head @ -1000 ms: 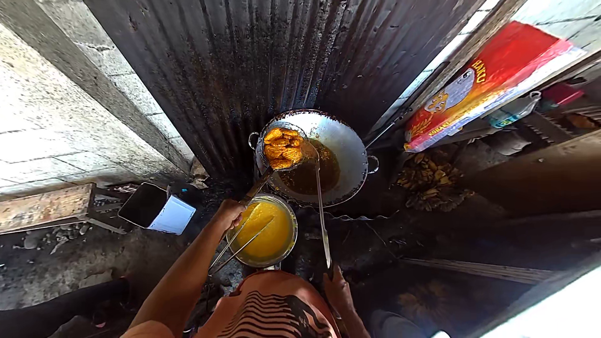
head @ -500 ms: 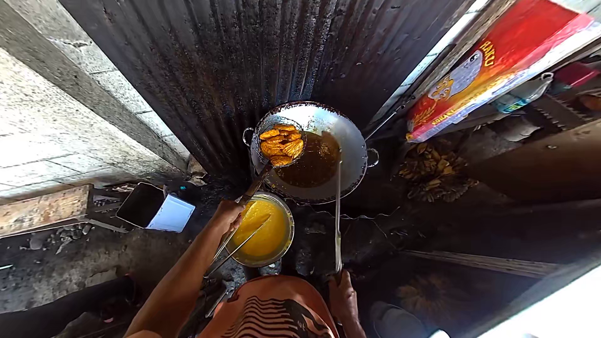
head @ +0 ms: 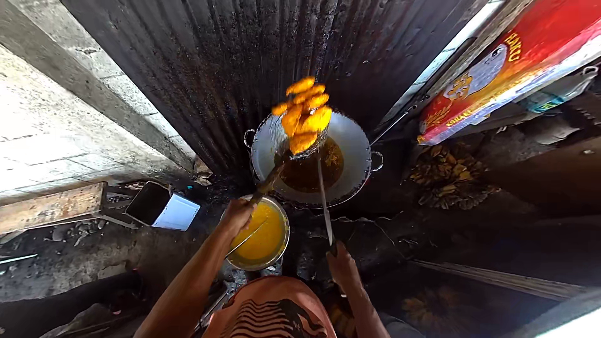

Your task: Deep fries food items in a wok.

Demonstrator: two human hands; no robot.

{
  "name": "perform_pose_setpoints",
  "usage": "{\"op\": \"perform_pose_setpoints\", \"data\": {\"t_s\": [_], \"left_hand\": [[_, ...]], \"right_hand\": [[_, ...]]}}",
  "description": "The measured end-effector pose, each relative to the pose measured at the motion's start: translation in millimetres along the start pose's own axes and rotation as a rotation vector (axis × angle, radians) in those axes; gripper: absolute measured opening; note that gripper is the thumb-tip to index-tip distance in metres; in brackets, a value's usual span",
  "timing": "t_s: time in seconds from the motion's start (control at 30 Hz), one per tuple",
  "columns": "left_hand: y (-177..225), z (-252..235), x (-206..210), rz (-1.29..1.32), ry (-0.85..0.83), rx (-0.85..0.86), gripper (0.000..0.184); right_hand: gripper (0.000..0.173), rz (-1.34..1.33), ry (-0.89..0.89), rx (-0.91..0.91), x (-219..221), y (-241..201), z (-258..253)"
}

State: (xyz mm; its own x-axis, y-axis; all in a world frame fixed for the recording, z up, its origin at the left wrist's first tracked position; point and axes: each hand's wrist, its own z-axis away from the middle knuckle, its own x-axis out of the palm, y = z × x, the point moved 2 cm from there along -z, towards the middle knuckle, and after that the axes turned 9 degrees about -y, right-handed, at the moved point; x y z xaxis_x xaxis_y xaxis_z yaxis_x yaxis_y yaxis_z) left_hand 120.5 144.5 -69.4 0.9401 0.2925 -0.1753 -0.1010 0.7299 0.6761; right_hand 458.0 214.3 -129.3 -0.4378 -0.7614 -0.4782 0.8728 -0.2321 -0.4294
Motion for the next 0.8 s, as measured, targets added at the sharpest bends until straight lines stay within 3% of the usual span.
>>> {"op": "perform_pose_setpoints", "data": {"t_s": [0.23,0.5,0.63,0.8], "left_hand": [[-6.8,7.1,27.7,0.071,0.006,-0.074,0.023],[15.2,53.7,3.7,0.054,0.069,0.133,0.023],[5.0,16.9,12.0,0.036,0.015,0.010,0.029],[3.5,13.3,39.1,0.034,-0.001,-0.064,0.024]], "right_hand": [[0.057,0.045,-0.001,0.057,-8.4,21.7,-0.3],[0.060,0.078,0.139,0.041,-14.3,22.5,7.7],[0.056,0.066,0.004,0.025,-20.0,21.4,-20.9],[0.060,0.138,-0.062,0.005,-25.1,27.8,-2.2]]}}
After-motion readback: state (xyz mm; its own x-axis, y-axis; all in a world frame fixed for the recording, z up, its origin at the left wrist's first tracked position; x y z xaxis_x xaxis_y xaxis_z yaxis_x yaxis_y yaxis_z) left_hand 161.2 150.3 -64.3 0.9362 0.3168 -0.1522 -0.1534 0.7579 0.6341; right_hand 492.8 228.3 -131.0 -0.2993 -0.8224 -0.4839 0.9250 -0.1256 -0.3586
